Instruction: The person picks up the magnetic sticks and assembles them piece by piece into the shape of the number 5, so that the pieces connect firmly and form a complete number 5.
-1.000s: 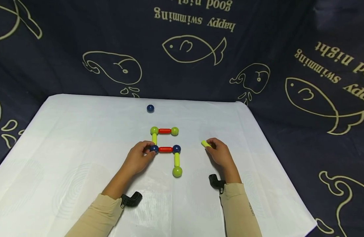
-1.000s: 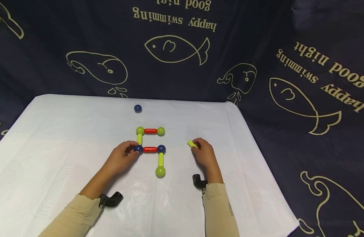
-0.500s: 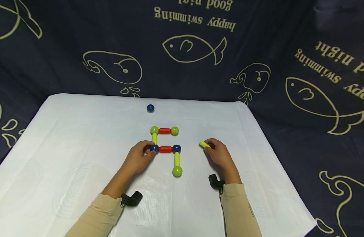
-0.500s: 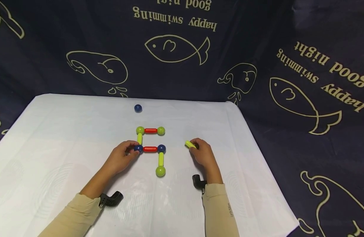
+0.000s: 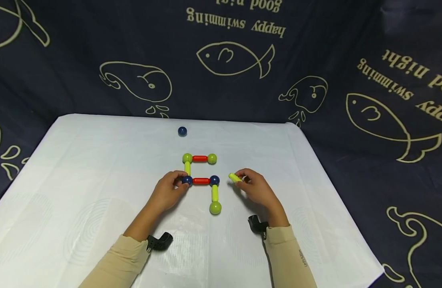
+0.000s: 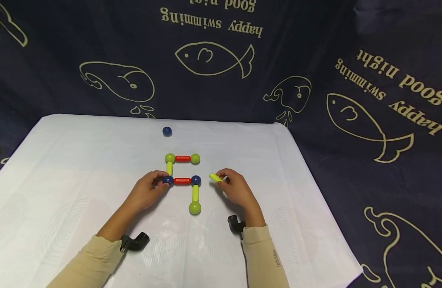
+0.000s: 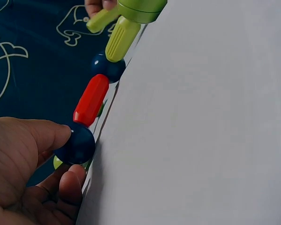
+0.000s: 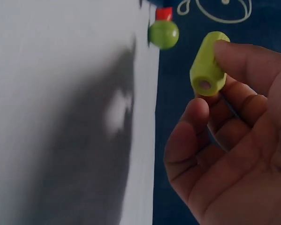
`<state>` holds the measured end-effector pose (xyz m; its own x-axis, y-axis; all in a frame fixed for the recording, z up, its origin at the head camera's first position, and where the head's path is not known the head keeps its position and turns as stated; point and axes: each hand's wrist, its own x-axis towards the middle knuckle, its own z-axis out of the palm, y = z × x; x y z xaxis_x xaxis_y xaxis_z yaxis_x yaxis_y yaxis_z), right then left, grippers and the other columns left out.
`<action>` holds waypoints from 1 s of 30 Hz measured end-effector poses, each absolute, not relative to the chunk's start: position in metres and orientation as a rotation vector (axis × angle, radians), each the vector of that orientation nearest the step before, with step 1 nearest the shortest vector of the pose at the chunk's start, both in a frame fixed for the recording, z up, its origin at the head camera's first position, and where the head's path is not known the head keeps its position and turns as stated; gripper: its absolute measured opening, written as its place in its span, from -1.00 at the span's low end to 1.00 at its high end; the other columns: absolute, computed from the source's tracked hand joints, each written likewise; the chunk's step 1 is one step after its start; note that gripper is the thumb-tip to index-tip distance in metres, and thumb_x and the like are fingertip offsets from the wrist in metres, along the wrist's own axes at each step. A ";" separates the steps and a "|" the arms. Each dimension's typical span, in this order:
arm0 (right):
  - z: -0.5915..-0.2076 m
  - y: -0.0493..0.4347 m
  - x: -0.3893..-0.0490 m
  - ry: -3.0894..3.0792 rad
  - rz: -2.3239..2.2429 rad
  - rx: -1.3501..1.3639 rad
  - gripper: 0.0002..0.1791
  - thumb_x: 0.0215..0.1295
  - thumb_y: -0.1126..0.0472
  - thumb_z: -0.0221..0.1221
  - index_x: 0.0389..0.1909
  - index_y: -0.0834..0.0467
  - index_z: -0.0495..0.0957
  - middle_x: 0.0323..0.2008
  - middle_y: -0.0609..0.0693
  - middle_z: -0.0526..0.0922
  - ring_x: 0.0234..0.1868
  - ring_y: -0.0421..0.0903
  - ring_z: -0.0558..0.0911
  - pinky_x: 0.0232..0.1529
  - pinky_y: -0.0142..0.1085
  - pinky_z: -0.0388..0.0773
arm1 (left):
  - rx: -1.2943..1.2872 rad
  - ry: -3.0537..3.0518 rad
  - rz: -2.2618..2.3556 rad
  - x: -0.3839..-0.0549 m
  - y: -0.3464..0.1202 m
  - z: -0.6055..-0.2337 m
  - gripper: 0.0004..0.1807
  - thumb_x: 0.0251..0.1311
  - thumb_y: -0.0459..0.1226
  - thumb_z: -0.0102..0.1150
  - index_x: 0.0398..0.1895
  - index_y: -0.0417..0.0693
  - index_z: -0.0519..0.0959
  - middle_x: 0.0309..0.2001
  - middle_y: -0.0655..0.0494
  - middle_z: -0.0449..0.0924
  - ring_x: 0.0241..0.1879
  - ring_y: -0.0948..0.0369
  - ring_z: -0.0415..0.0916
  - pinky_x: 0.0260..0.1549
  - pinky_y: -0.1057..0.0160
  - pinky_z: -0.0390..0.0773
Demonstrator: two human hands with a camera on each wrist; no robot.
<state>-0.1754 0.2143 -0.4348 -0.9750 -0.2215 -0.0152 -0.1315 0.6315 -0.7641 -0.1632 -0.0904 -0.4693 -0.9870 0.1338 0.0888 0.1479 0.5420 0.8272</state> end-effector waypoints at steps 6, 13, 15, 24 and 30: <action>-0.431 0.201 -0.166 2.672 -1.300 -0.432 -0.79 0.31 0.33 0.25 -0.06 0.09 0.61 -0.19 -0.08 0.60 -0.17 -0.08 0.51 -0.10 -0.15 0.49 | -0.254 -2.744 -1.472 -0.163 -0.090 -0.470 -0.67 0.27 -0.31 0.24 0.09 -0.21 0.57 -0.17 -0.04 0.53 -0.21 0.10 0.47 -0.21 0.12 0.44; -0.428 0.186 -0.157 2.577 -1.283 -0.578 -0.80 0.33 0.32 0.24 -0.09 0.00 0.61 -0.18 -0.13 0.60 -0.15 -0.09 0.53 -0.11 -0.16 0.53 | -0.242 -2.755 -1.471 -0.164 -0.090 -0.470 -0.67 0.28 -0.32 0.24 0.10 -0.19 0.56 -0.15 -0.05 0.54 -0.19 0.09 0.48 -0.20 0.12 0.45; -0.428 0.183 -0.156 2.562 -1.274 -0.614 -0.81 0.33 0.31 0.23 -0.10 0.00 0.60 -0.18 -0.13 0.60 -0.15 -0.10 0.53 -0.12 -0.18 0.52 | -0.237 -2.756 -1.472 -0.163 -0.091 -0.469 -0.67 0.28 -0.32 0.24 0.10 -0.19 0.56 -0.14 -0.05 0.54 -0.19 0.08 0.49 -0.20 0.11 0.46; -0.431 0.171 -0.151 2.488 -1.282 -0.706 -0.81 0.34 0.31 0.23 -0.08 0.04 0.59 -0.19 -0.15 0.61 -0.14 -0.16 0.56 -0.13 -0.22 0.54 | -0.252 -2.753 -1.462 -0.163 -0.091 -0.469 -0.67 0.29 -0.34 0.23 0.11 -0.22 0.55 -0.13 -0.08 0.55 -0.19 0.08 0.49 -0.17 0.09 0.46; -0.427 0.163 -0.145 2.429 -1.306 -0.748 -0.81 0.34 0.31 0.25 -0.07 0.05 0.59 -0.21 -0.12 0.63 -0.16 -0.14 0.57 -0.15 -0.23 0.56 | -0.263 -2.754 -1.457 -0.164 -0.091 -0.470 -0.67 0.30 -0.32 0.23 0.11 -0.21 0.56 -0.12 -0.07 0.55 -0.19 0.10 0.48 -0.16 0.08 0.46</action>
<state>-0.1448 0.1628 -0.4271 -0.8256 -0.5643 -0.0035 -0.3084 0.4565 -0.8345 -0.1638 -0.0906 -0.4703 -0.9857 0.1411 0.0916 0.1551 0.5513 0.8198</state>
